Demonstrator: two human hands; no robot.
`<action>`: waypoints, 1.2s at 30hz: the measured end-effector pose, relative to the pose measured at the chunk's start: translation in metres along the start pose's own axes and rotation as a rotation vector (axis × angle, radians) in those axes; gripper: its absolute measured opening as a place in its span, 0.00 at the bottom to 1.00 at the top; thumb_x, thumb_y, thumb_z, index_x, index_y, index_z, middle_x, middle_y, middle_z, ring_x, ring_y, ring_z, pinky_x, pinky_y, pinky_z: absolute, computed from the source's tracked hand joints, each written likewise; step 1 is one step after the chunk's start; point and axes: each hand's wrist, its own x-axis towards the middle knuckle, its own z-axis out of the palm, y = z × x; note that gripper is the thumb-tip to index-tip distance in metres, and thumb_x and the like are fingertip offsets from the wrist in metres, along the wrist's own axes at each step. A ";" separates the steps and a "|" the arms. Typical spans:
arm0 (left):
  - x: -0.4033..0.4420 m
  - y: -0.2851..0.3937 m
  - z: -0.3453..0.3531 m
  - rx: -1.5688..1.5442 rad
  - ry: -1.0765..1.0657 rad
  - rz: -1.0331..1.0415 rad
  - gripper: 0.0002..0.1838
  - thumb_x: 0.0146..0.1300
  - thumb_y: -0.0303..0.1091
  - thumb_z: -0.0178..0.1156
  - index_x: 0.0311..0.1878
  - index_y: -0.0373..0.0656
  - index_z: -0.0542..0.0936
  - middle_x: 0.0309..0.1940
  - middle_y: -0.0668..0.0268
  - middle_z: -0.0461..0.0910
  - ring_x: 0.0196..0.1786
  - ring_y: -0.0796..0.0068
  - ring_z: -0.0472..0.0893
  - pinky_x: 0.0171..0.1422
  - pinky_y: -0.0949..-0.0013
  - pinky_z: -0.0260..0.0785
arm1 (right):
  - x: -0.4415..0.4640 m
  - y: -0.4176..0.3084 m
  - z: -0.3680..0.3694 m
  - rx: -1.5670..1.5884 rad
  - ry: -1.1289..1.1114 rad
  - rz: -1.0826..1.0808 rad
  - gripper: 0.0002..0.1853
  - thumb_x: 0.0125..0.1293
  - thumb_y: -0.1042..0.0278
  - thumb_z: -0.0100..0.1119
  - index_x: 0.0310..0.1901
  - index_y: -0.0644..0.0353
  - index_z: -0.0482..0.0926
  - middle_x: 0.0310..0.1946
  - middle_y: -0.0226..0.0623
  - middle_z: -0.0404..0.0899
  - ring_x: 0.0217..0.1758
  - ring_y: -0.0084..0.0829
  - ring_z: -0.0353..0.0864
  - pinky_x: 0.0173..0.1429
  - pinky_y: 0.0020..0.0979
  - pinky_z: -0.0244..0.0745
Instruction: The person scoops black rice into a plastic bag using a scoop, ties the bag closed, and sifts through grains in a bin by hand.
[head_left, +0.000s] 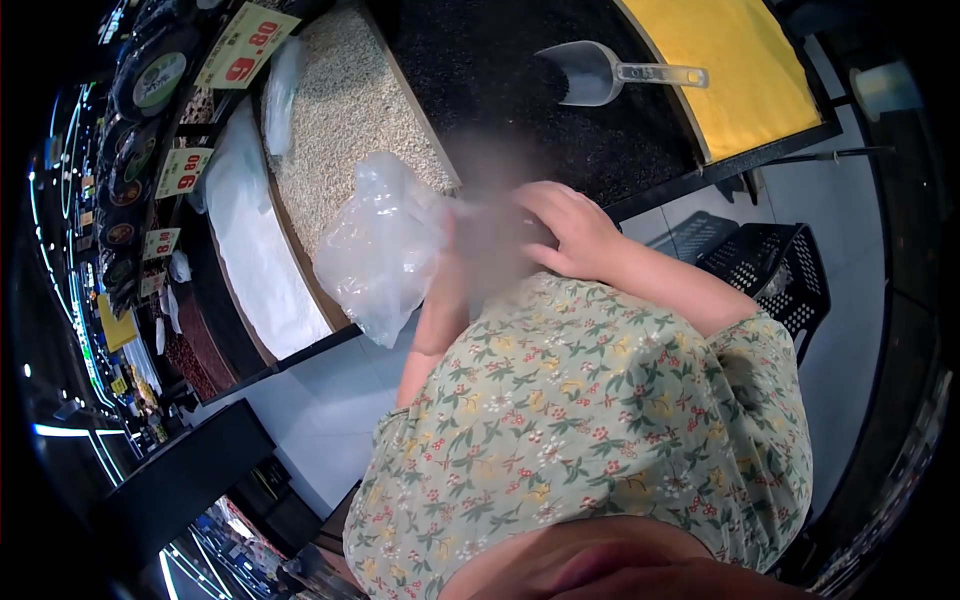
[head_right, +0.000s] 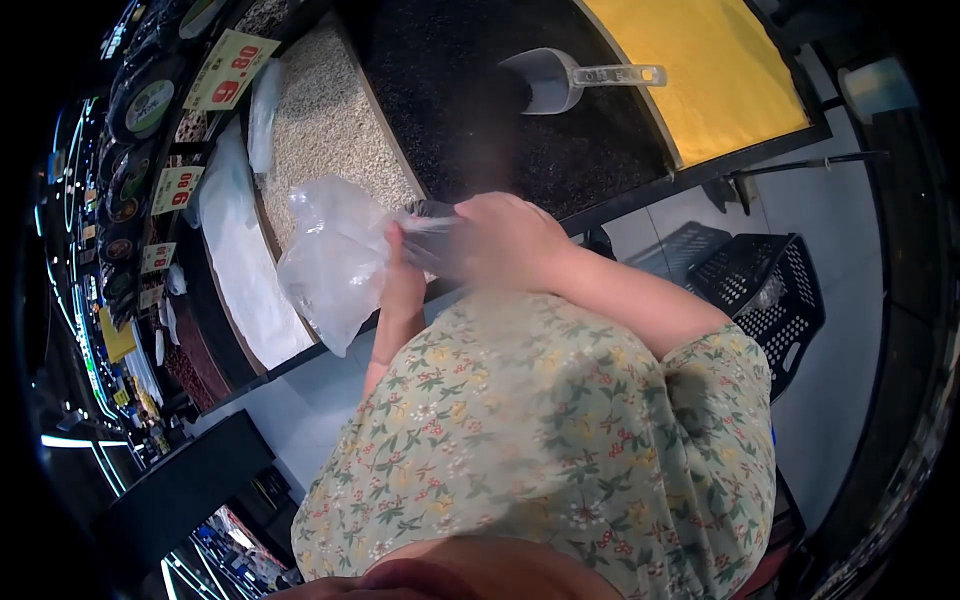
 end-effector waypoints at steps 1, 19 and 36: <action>-0.001 0.002 -0.001 -0.030 0.004 -0.011 0.23 0.66 0.44 0.57 0.56 0.37 0.69 0.49 0.60 0.75 0.54 0.67 0.73 0.64 0.65 0.61 | -0.005 0.002 -0.002 -0.034 -0.007 -0.001 0.34 0.50 0.58 0.66 0.59 0.61 0.68 0.57 0.46 0.71 0.62 0.46 0.69 0.63 0.43 0.66; -0.005 -0.013 -0.012 0.025 -0.029 0.174 0.15 0.69 0.36 0.50 0.54 0.39 0.72 0.51 0.58 0.74 0.58 0.68 0.71 0.62 0.64 0.62 | 0.036 -0.048 -0.004 -0.197 -0.401 -0.123 0.40 0.45 0.54 0.68 0.63 0.51 0.67 0.63 0.37 0.66 0.64 0.43 0.66 0.65 0.39 0.63; -0.059 0.037 0.011 0.933 -0.394 0.643 0.24 0.59 0.31 0.63 0.58 0.40 0.70 0.53 0.60 0.75 0.51 0.69 0.76 0.55 0.64 0.69 | 0.053 -0.085 0.015 0.650 -0.428 -0.131 0.22 0.48 0.63 0.70 0.46 0.54 0.75 0.41 0.34 0.78 0.44 0.31 0.78 0.48 0.32 0.72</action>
